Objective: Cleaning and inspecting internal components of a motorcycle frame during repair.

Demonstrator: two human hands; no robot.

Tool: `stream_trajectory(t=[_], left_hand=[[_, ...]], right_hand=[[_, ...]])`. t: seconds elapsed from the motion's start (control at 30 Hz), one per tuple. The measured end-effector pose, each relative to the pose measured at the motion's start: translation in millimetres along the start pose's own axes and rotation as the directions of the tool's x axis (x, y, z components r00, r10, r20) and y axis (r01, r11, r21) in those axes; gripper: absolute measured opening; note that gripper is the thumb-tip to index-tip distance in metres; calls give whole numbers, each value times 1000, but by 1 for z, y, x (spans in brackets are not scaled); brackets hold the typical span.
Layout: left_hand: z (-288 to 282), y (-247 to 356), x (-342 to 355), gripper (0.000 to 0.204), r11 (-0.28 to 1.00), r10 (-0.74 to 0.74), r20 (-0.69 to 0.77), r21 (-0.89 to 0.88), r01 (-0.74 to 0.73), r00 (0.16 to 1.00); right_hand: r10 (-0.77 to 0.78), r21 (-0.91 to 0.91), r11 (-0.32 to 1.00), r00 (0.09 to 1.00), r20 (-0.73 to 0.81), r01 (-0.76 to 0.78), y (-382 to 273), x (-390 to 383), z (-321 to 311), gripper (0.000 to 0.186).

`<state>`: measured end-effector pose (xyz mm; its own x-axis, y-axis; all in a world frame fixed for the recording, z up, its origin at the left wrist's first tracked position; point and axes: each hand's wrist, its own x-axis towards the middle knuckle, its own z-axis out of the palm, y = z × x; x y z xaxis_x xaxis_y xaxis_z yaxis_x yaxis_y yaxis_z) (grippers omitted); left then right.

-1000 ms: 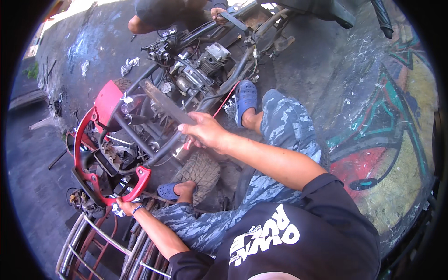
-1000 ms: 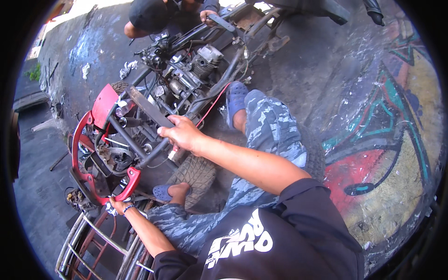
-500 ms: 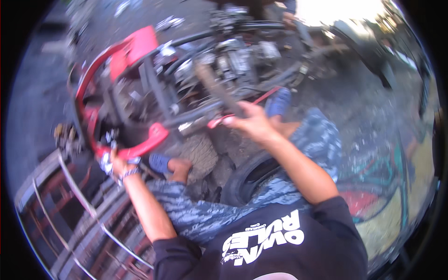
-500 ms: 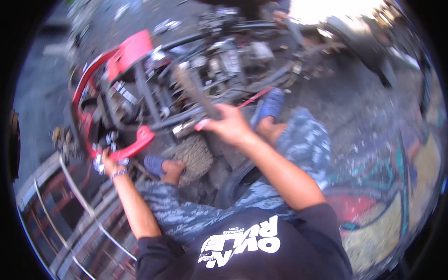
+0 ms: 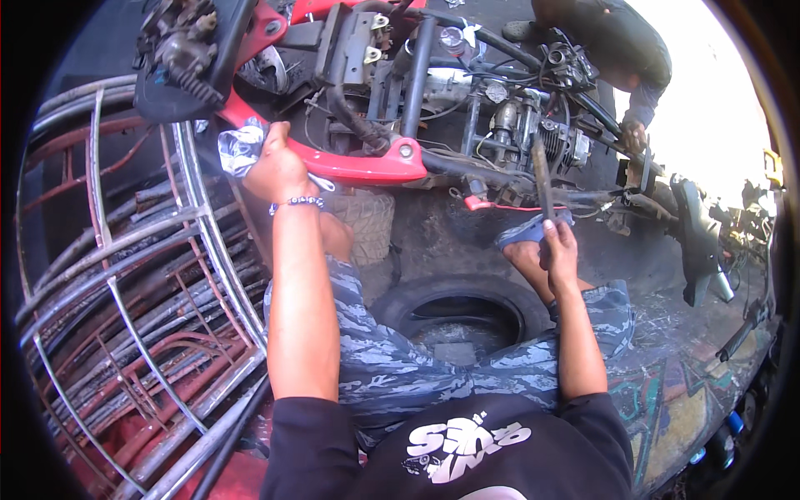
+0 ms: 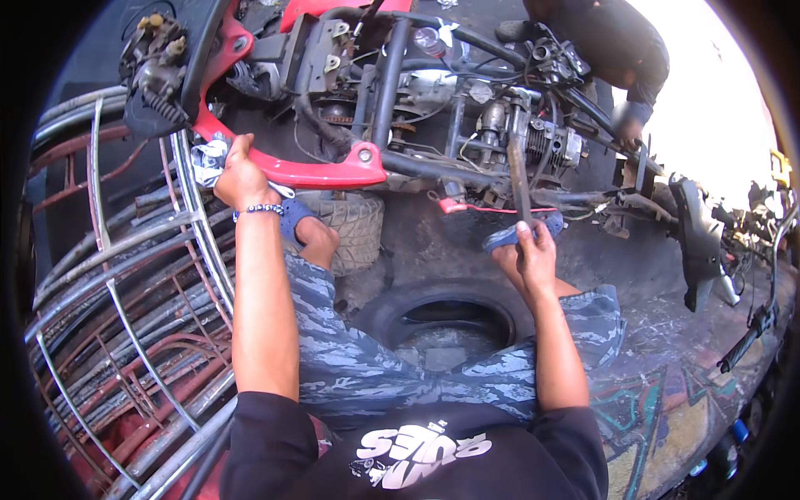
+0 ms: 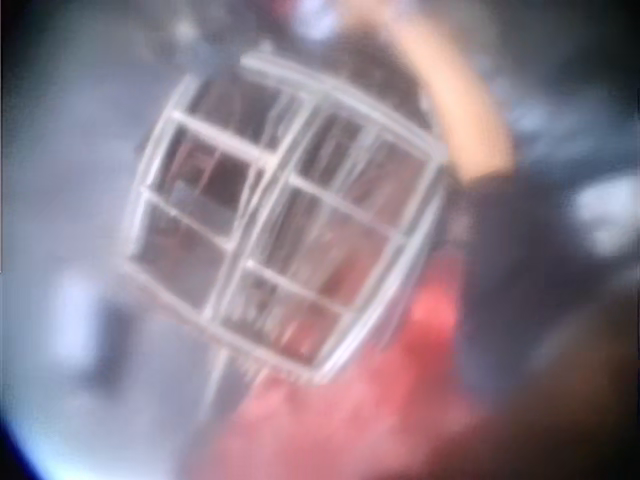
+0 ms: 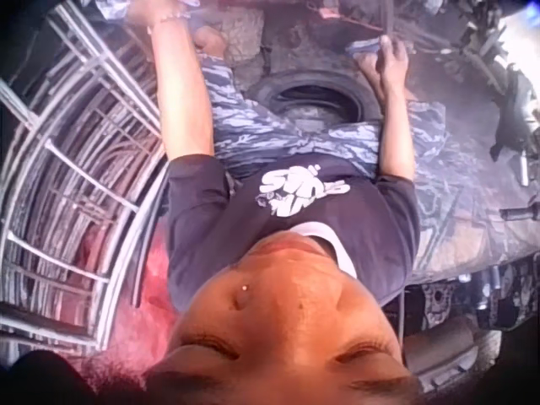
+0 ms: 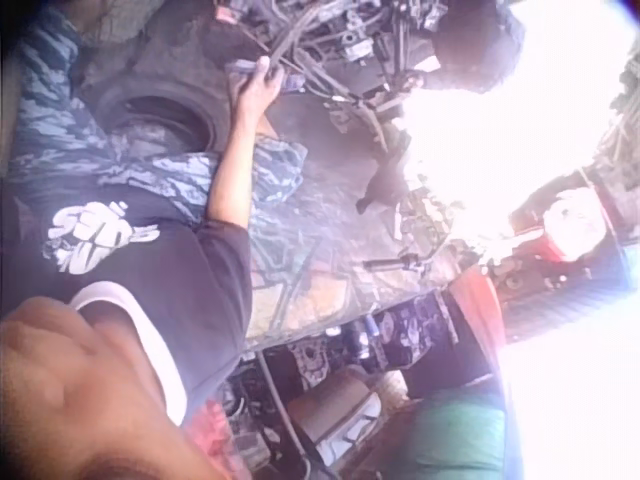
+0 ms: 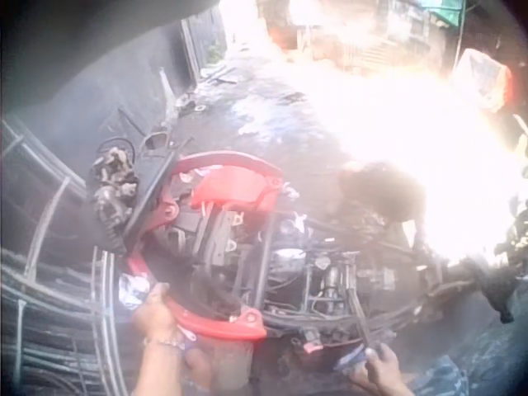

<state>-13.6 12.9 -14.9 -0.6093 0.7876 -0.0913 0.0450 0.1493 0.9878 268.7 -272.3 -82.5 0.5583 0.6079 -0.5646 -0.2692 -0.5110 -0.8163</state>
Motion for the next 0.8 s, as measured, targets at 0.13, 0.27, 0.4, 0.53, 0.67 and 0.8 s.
stream_trajectory(t=[0.13, 0.27, 0.4, 0.53, 0.67, 0.8], left_hand=[[2, 10, -7, 18, 1000, -8, -34, -30, 7, 999], [-3, 9, -9, 16, 999, 20, -35, -26, -21, 999], [-1, -8, 2, 20, 965, 262, -17, 33, -261, 965], [2, -2, -5, 20, 936, 335, -45, 132, -327, 941], [2, 1, -7, 19, 978, 206, -40, 51, -204, 978], [-3, 9, -9, 22, 975, 168, -28, 149, -162, 985]], right_hand=[[18, -176, 984, 998, 53, -8, 4, 1, 24, 35], [33, -153, 988, 997, 68, -23, 1, 14, 47, 31], [-51, -145, 988, 998, 27, 55, 25, 29, 57, 22], [89, 12, 996, 995, 53, -90, 30, 29, 62, 17], [61, 12, 998, 996, 64, -62, 23, 35, 45, 25], [35, -368, 929, 988, 152, 24, -2, 8, 25, 23]])
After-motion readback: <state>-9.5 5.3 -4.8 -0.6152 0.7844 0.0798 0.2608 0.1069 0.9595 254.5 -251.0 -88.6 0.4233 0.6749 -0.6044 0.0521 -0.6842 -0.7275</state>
